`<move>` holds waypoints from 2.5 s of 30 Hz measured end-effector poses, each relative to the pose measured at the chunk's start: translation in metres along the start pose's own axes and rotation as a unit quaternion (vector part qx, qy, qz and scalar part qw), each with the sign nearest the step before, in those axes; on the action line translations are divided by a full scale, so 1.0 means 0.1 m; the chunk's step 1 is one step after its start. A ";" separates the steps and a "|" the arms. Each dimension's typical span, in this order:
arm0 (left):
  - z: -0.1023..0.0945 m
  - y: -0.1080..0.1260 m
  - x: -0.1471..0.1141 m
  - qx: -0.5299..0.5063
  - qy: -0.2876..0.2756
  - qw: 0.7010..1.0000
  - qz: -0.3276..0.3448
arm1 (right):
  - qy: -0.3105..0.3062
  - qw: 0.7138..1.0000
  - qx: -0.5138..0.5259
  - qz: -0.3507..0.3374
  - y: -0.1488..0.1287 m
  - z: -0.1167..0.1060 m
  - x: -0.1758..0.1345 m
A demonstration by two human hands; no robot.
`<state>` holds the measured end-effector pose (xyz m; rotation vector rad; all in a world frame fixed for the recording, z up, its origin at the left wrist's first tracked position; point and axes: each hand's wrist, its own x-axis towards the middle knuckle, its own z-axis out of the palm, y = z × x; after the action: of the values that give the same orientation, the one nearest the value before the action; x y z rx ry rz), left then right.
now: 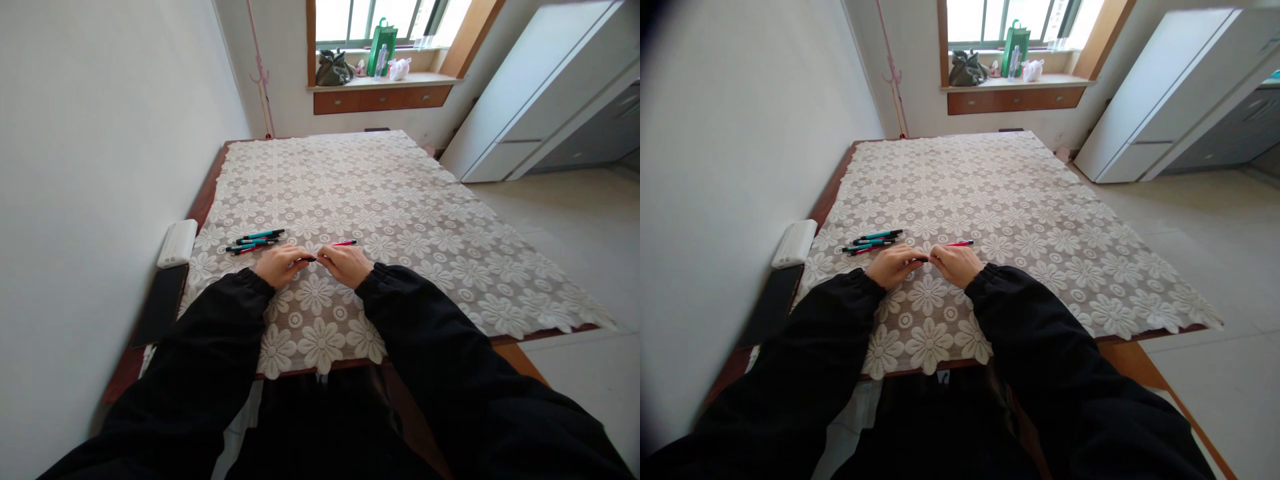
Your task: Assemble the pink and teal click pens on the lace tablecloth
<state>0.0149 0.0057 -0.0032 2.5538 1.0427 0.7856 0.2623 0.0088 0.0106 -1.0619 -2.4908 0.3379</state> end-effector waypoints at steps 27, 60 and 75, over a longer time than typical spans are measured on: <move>-0.01 -0.03 -0.02 0.007 0.029 0.999 0.037 | 0.007 0.997 0.073 0.027 0.09 0.01 0.00; -0.07 0.10 -0.02 0.024 0.013 0.999 -0.019 | 0.170 0.971 0.164 0.018 0.11 0.00 0.01; -0.06 0.09 -0.01 0.022 0.038 0.998 -0.046 | -0.041 0.993 -0.049 0.101 0.24 0.20 0.00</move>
<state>0.0155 -0.0011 0.0053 2.5096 1.2051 0.8486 0.2684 0.0238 -0.0165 -1.3717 -2.4988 0.3256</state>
